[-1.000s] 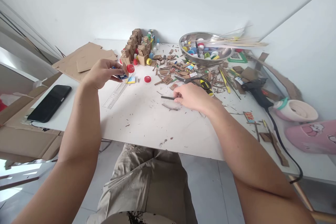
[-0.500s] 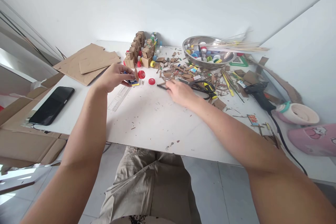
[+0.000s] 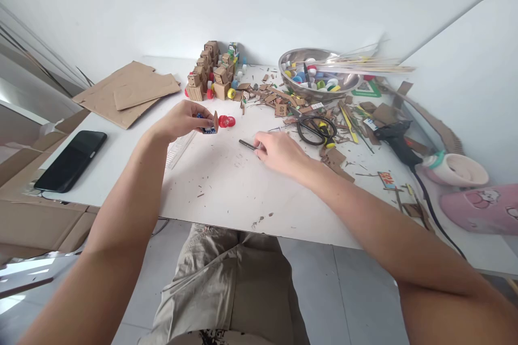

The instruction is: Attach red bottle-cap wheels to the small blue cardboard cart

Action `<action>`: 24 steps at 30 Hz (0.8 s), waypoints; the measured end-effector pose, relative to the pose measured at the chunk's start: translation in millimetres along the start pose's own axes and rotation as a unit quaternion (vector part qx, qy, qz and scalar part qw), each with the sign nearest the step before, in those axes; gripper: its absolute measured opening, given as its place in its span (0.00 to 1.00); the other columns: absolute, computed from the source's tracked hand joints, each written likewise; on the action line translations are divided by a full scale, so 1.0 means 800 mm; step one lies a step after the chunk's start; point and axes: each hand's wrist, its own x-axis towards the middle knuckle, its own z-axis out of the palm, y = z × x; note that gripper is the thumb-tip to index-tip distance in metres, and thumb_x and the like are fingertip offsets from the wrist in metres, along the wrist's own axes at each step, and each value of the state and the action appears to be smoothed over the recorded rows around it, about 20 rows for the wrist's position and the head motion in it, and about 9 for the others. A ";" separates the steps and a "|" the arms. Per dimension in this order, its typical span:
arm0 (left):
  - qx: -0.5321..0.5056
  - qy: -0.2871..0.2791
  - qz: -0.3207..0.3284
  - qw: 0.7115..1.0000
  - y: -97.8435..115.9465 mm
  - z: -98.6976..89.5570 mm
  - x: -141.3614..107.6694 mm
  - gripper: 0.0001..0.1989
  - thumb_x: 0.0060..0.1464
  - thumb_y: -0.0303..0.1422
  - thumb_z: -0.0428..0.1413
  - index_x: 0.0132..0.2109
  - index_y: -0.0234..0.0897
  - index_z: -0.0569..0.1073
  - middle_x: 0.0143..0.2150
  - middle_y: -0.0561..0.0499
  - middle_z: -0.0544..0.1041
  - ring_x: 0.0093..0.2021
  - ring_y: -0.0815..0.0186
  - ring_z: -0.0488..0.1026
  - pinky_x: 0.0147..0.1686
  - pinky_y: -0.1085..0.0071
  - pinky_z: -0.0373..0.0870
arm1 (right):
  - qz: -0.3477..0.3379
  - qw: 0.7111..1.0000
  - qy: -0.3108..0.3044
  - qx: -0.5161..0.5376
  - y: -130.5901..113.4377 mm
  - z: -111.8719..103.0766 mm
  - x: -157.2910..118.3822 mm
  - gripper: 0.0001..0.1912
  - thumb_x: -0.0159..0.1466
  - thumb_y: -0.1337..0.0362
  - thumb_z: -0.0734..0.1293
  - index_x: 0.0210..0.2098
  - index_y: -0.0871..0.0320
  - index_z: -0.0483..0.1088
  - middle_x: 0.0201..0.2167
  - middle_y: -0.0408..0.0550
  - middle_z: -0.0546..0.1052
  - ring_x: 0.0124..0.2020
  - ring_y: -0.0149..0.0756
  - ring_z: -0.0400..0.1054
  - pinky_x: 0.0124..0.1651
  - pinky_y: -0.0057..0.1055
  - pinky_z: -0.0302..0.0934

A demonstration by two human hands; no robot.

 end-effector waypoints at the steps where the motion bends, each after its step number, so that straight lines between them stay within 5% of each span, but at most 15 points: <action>1: 0.010 -0.008 0.008 1.000 0.000 0.001 0.000 0.02 0.46 0.28 0.68 0.28 0.37 0.83 0.31 0.47 0.84 0.35 0.62 0.80 0.41 0.64 0.80 | -0.005 1.000 0.005 -0.008 0.007 0.003 0.001 0.05 0.67 0.64 0.72 0.41 0.50 0.82 0.33 0.48 0.84 0.35 0.47 0.79 0.42 0.41 0.72; 5: 0.087 -0.032 0.033 0.995 -0.001 0.007 -0.001 0.02 0.47 0.31 0.67 0.31 0.38 0.85 0.33 0.50 0.86 0.35 0.63 0.79 0.42 0.65 0.78 | 0.048 0.993 0.096 -0.052 0.063 0.002 0.011 0.06 0.69 0.61 0.71 0.41 0.49 0.82 0.38 0.54 0.83 0.38 0.54 0.79 0.38 0.45 0.71; 8: 0.133 -0.057 0.060 0.988 0.002 0.012 -0.003 0.04 0.49 0.33 0.65 0.32 0.39 0.85 0.35 0.52 0.87 0.36 0.63 0.79 0.43 0.66 0.76 | 0.041 0.987 0.152 -0.041 0.079 0.001 0.005 0.12 0.68 0.58 0.73 0.50 0.50 0.83 0.50 0.59 0.82 0.42 0.55 0.80 0.39 0.46 0.72; 10: 0.142 -0.083 0.086 0.983 0.005 0.015 -0.005 0.05 0.51 0.34 0.64 0.33 0.40 0.85 0.37 0.52 0.88 0.37 0.64 0.80 0.43 0.67 0.75 | 0.011 0.987 0.159 0.005 0.060 0.005 -0.004 0.16 0.67 0.58 0.74 0.54 0.52 0.81 0.54 0.59 0.80 0.42 0.52 0.80 0.41 0.44 0.72; 16: 0.156 -0.134 0.107 0.973 0.014 0.027 -0.011 0.05 0.50 0.33 0.63 0.33 0.44 0.85 0.33 0.54 0.86 0.38 0.62 0.80 0.46 0.68 0.74 | -0.039 0.972 0.027 0.231 -0.019 0.022 -0.015 0.18 0.65 0.66 0.66 0.53 0.55 0.77 0.45 0.50 0.85 0.34 0.40 0.77 0.40 0.37 0.71; 24: 0.203 -0.116 0.125 0.964 0.011 0.044 -0.002 0.07 0.50 0.27 0.62 0.32 0.44 0.85 0.35 0.52 0.84 0.44 0.57 0.82 0.56 0.63 0.76 | -0.030 0.967 0.010 0.253 -0.020 0.030 -0.016 0.17 0.61 0.68 0.67 0.49 0.54 0.78 0.43 0.49 0.86 0.34 0.38 0.77 0.41 0.35 0.69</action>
